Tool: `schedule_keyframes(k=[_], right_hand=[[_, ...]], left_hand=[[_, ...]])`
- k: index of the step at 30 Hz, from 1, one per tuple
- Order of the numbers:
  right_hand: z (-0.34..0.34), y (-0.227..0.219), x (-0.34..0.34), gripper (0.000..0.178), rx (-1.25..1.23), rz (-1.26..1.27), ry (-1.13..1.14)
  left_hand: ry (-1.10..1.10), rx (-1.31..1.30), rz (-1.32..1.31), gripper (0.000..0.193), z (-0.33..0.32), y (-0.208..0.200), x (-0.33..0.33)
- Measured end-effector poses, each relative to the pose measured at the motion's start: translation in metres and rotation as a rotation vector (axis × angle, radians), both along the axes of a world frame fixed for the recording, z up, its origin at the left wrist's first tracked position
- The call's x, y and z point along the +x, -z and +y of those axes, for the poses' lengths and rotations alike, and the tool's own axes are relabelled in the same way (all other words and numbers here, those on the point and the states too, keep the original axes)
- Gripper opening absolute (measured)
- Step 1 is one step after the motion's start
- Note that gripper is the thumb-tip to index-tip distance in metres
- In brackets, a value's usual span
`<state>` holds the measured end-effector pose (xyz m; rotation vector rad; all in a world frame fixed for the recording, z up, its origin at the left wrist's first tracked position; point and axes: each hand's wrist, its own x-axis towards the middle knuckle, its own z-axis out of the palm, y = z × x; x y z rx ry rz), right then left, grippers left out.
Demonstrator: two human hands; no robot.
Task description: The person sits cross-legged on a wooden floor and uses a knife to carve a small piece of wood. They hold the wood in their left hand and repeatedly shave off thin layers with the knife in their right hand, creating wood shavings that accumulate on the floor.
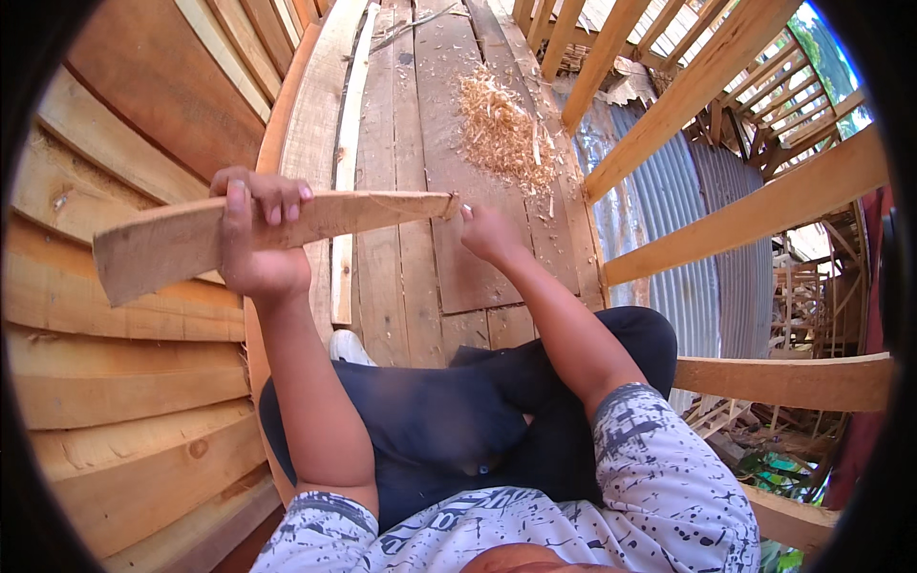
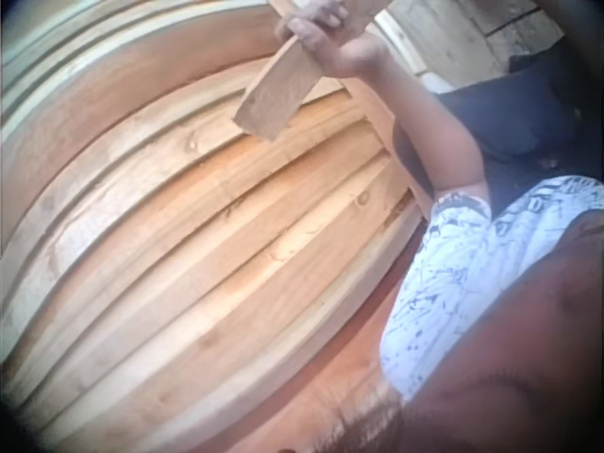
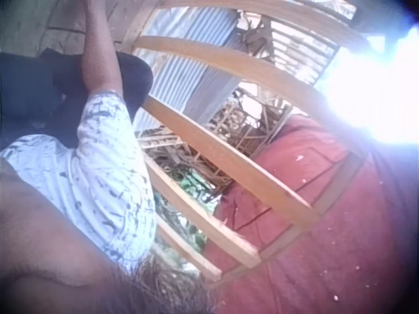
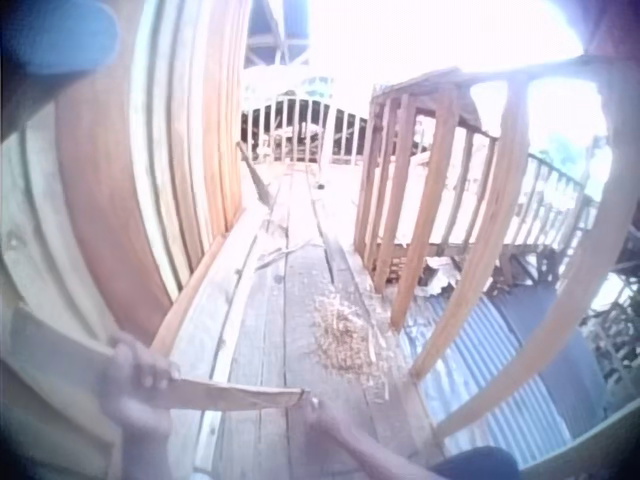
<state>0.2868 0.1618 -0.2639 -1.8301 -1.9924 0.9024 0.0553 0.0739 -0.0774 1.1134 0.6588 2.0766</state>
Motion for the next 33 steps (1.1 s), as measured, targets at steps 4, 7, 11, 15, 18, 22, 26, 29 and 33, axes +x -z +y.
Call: schedule_keyframes(k=[4, 7, 11, 15, 18, 22, 26, 29, 33], right_hand=[[-0.023, -0.066, -0.028, 0.039, -0.016, -0.041, -0.175], [-0.014, -0.051, -0.027, 0.039, -0.026, -0.066, -0.115], [0.009, 0.009, 0.019, 0.039, -0.100, -0.233, -0.052], [0.013, -0.027, 0.001, 0.039, -0.094, -0.337, -0.095], [0.021, -0.041, 0.003, 0.039, -0.013, -0.246, 0.026], [0.049, -0.048, 0.056, 0.030, -0.022, -0.226, -0.045], [0.061, -0.056, 0.107, 0.029, -0.139, -0.278, -0.381], [0.064, -0.037, 0.128, 0.035, -0.322, -0.223, -0.361], [0.071, -0.003, 0.138, 0.034, -0.119, -0.218, -0.183]], left_hand=[[-0.030, 0.000, 0.000, 0.021, -0.013, -0.001, -0.009], [-0.048, -0.017, 0.027, 0.021, -0.011, -0.003, -0.014], [0.000, 0.014, 0.076, 0.021, -0.010, -0.004, -0.009], [-0.049, 0.031, 0.101, 0.021, -0.012, -0.001, -0.012], [-0.081, 0.030, 0.108, 0.022, -0.014, -0.003, -0.007], [-0.170, 0.098, 0.239, 0.022, -0.020, -0.012, -0.003], [-0.296, 0.091, 0.227, 0.022, -0.023, -0.014, -0.010], [-0.287, 0.087, 0.149, 0.022, -0.022, -0.012, -0.017], [-0.251, 0.035, 0.041, 0.022, -0.022, -0.014, -0.018]])
